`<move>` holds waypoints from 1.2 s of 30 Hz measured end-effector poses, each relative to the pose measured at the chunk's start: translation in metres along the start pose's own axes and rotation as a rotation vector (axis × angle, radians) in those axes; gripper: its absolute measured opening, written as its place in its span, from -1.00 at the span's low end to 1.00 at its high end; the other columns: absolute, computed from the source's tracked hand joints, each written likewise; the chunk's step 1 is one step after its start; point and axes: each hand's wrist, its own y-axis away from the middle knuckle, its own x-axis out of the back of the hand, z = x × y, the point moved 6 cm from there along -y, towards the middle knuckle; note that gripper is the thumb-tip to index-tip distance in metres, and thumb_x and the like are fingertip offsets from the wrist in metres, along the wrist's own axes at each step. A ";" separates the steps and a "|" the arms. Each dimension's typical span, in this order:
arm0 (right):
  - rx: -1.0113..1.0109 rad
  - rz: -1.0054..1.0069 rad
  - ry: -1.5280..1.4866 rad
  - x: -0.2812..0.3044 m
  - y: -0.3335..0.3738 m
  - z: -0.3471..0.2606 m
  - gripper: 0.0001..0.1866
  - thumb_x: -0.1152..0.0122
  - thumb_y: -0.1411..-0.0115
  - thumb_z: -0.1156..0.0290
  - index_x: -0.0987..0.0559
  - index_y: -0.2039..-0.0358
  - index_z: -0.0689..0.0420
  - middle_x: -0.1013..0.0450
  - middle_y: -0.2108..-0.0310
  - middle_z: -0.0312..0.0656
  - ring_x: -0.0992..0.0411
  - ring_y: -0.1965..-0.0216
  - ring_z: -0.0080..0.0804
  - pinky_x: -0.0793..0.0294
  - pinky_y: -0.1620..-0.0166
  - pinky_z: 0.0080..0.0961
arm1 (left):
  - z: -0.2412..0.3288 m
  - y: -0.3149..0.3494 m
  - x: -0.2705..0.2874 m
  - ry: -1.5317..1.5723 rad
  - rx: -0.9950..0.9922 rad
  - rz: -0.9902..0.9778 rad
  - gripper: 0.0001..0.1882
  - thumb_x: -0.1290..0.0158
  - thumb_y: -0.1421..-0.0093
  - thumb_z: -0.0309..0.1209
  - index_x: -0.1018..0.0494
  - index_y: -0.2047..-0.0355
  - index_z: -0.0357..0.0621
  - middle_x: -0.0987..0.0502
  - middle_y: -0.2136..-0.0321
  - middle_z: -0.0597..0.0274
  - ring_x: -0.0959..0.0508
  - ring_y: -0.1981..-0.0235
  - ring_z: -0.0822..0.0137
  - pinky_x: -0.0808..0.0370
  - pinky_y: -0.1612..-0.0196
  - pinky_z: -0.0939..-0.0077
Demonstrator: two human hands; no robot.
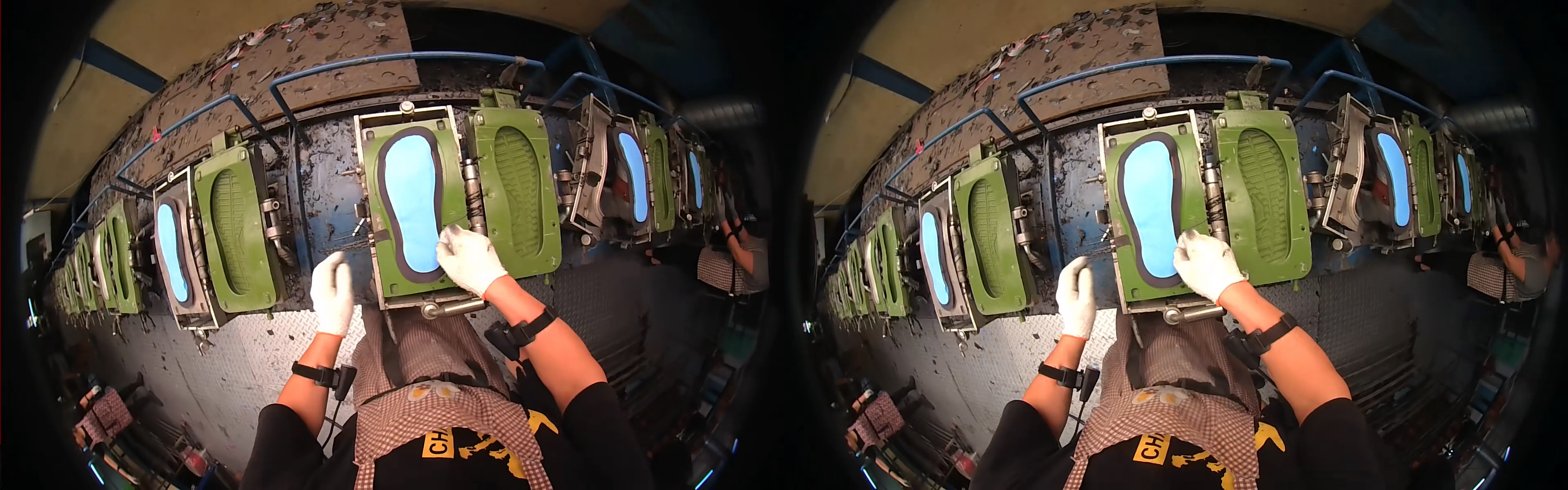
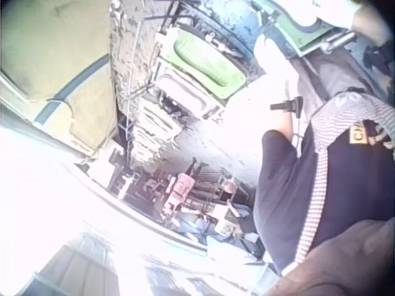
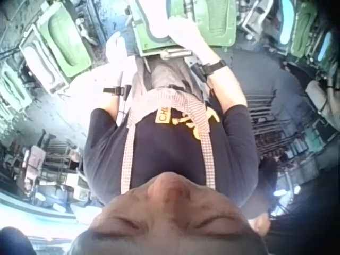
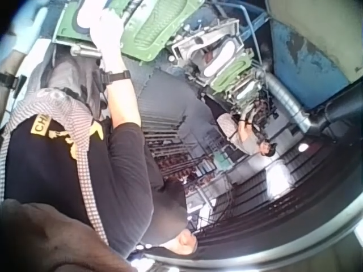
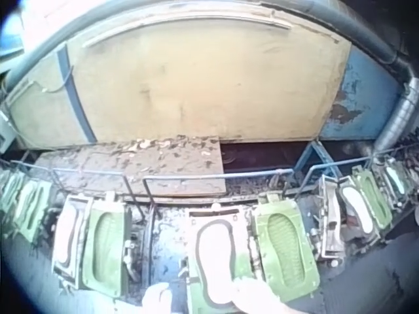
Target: Operating a mold-based industrial machine to place and press blue shoe soles into green molds on a conveyor belt.
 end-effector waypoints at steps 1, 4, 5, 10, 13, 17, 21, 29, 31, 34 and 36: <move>-0.001 -0.086 0.050 -0.006 0.003 -0.001 -0.74 -0.07 -0.30 0.26 -0.53 0.30 0.22 -0.57 0.35 0.06 -0.58 0.23 0.07 -0.56 0.08 -0.13 | 0.039 0.001 -0.007 -0.044 -0.267 -0.027 -0.73 -0.15 -0.24 -0.48 -0.54 0.05 -0.25 -0.61 0.12 0.00 -0.60 0.05 0.06 -0.50 -0.09 0.26; -0.152 -0.257 0.057 -0.009 0.017 0.011 -0.75 -0.08 -0.28 0.26 -0.54 0.26 0.21 -0.56 0.35 0.06 -0.58 0.21 0.05 -0.56 0.07 -0.12 | 0.110 0.010 -0.044 -0.106 -0.576 -0.217 -0.64 -0.26 -0.05 -0.50 -0.54 0.10 -0.21 -0.58 0.08 -0.04 -0.56 0.00 -0.09 -0.48 -0.13 0.09; 0.002 -0.138 -0.029 -0.001 0.016 0.002 -0.75 -0.09 -0.29 0.25 -0.55 0.25 0.19 -0.56 0.31 0.05 -0.58 0.20 0.05 -0.56 0.07 -0.13 | 0.120 0.011 -0.055 -0.126 -0.588 -0.253 -0.62 -0.27 -0.03 -0.49 -0.53 0.10 -0.22 -0.58 0.06 -0.04 -0.55 -0.02 -0.10 -0.47 -0.14 0.08; 0.129 0.019 -0.068 0.000 0.012 -0.001 -0.76 -0.11 -0.29 0.25 -0.54 0.27 0.18 -0.56 0.28 0.02 -0.56 0.19 0.06 -0.56 0.09 -0.14 | 0.130 0.018 -0.077 -0.144 -0.665 -0.155 -0.53 -0.34 0.04 -0.49 -0.54 0.06 -0.19 -0.55 -0.01 -0.02 -0.51 -0.08 -0.12 -0.48 -0.15 0.08; 0.207 -0.045 -0.056 -0.006 0.014 0.008 -0.79 -0.11 -0.24 0.29 -0.53 0.33 0.19 -0.56 0.39 0.04 -0.57 0.27 0.07 -0.57 0.14 -0.12 | 0.119 0.020 -0.084 -0.206 -0.650 -0.197 -0.53 -0.34 0.05 -0.49 -0.54 0.07 -0.18 -0.55 0.00 -0.02 -0.52 -0.08 -0.12 -0.49 -0.14 0.08; 0.135 -0.357 -0.046 0.000 0.038 0.041 -0.77 -0.11 -0.20 0.28 -0.55 0.35 0.19 -0.56 0.38 0.07 -0.57 0.28 0.07 -0.57 0.16 -0.15 | 0.113 0.024 -0.085 -0.235 -0.641 -0.166 -0.55 -0.33 0.04 -0.48 -0.54 0.08 -0.17 -0.56 0.01 -0.02 -0.53 -0.06 -0.12 -0.49 -0.13 0.07; 0.217 -0.336 0.155 0.055 0.083 0.075 -0.75 -0.11 -0.13 0.25 -0.60 0.37 0.17 -0.57 0.38 0.08 -0.56 0.31 0.11 -0.56 0.18 -0.07 | 0.111 0.023 -0.090 -0.279 -0.648 -0.129 -0.57 -0.33 0.07 -0.49 -0.56 0.12 -0.19 -0.57 0.05 -0.08 -0.55 -0.02 -0.14 -0.52 -0.09 0.05; -0.479 -0.444 0.384 0.172 0.185 0.267 -0.58 -0.06 -0.24 0.11 -0.61 0.01 0.07 -0.58 0.04 0.06 -0.56 0.03 0.06 -0.55 -0.05 -0.10 | 0.204 0.044 -0.116 -0.107 -0.573 -0.093 -0.60 -0.18 -0.06 -0.51 -0.48 0.04 -0.21 -0.49 -0.03 -0.16 -0.46 -0.10 -0.18 -0.39 -0.20 0.00; -0.472 -0.009 0.505 0.217 0.144 0.309 -0.60 -0.03 -0.29 0.12 -0.55 0.06 0.16 -0.56 0.16 0.09 -0.57 0.11 0.07 -0.58 0.05 -0.08 | 0.250 0.063 -0.162 -0.046 -0.629 -0.276 -0.60 -0.20 -0.05 -0.49 -0.49 0.05 -0.21 -0.51 0.00 -0.11 -0.50 -0.06 -0.14 -0.42 -0.18 0.03; -0.187 0.522 0.557 0.268 0.063 0.333 -0.61 -0.06 -0.31 0.10 -0.46 0.10 0.19 -0.54 0.20 0.07 -0.57 0.17 0.07 -0.58 0.12 -0.06 | 0.309 0.100 -0.257 0.080 -0.728 -0.526 -0.56 -0.24 -0.09 -0.39 -0.50 0.00 -0.22 -0.49 -0.08 -0.18 -0.44 -0.17 -0.21 -0.37 -0.27 0.01; -0.145 0.500 0.741 0.285 0.015 0.344 -0.67 -0.01 -0.34 0.14 -0.46 0.09 0.14 -0.55 0.23 0.11 -0.57 0.13 0.04 -0.57 0.11 -0.06 | 0.327 0.106 -0.319 0.057 -0.743 -0.501 -0.51 -0.24 -0.13 -0.35 -0.46 -0.06 -0.25 -0.45 -0.12 -0.19 -0.40 -0.20 -0.23 -0.35 -0.27 -0.01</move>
